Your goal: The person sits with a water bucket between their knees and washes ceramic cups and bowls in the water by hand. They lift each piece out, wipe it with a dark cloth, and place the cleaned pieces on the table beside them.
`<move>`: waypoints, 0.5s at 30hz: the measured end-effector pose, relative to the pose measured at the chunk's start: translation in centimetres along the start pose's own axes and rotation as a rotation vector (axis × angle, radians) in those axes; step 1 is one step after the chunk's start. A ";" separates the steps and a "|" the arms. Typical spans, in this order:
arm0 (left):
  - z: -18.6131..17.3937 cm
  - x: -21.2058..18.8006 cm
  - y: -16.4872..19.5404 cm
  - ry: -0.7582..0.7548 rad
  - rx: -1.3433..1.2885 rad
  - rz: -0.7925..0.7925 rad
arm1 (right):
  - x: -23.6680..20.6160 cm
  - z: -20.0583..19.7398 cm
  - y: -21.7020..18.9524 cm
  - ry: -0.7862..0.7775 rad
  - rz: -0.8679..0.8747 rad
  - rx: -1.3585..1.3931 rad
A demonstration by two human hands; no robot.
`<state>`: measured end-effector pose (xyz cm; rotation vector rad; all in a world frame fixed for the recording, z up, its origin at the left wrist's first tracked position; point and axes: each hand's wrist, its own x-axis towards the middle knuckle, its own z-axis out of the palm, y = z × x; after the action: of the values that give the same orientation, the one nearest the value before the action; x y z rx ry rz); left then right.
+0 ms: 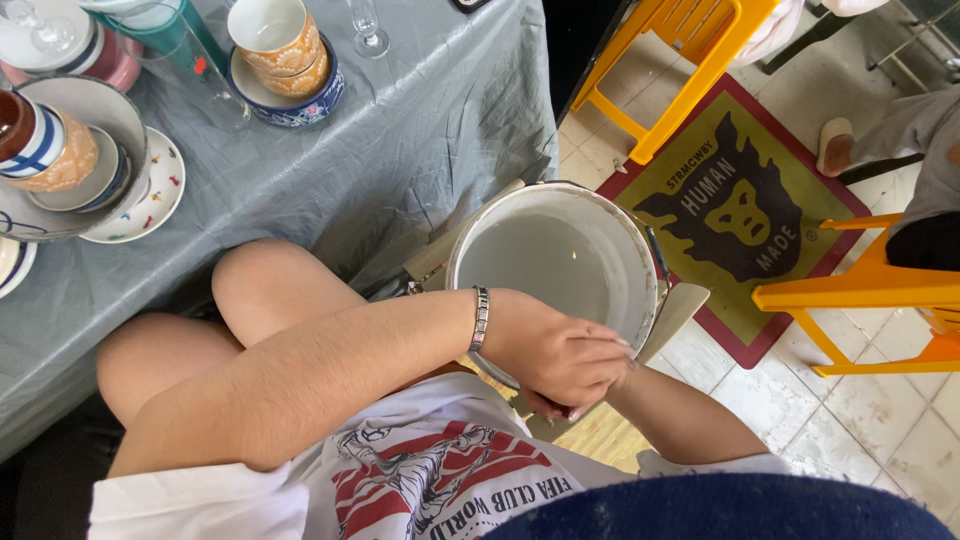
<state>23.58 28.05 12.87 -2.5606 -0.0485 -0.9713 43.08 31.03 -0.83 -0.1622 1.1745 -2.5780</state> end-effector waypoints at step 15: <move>6.1 -4.4 0.8 -0.746 -0.018 -0.525 | 0.1 0.2 -6.1 0.883 0.243 -0.806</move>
<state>24.21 30.13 5.57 -2.8305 -0.9495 -0.0986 41.64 34.64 3.87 0.9693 2.2876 -1.8039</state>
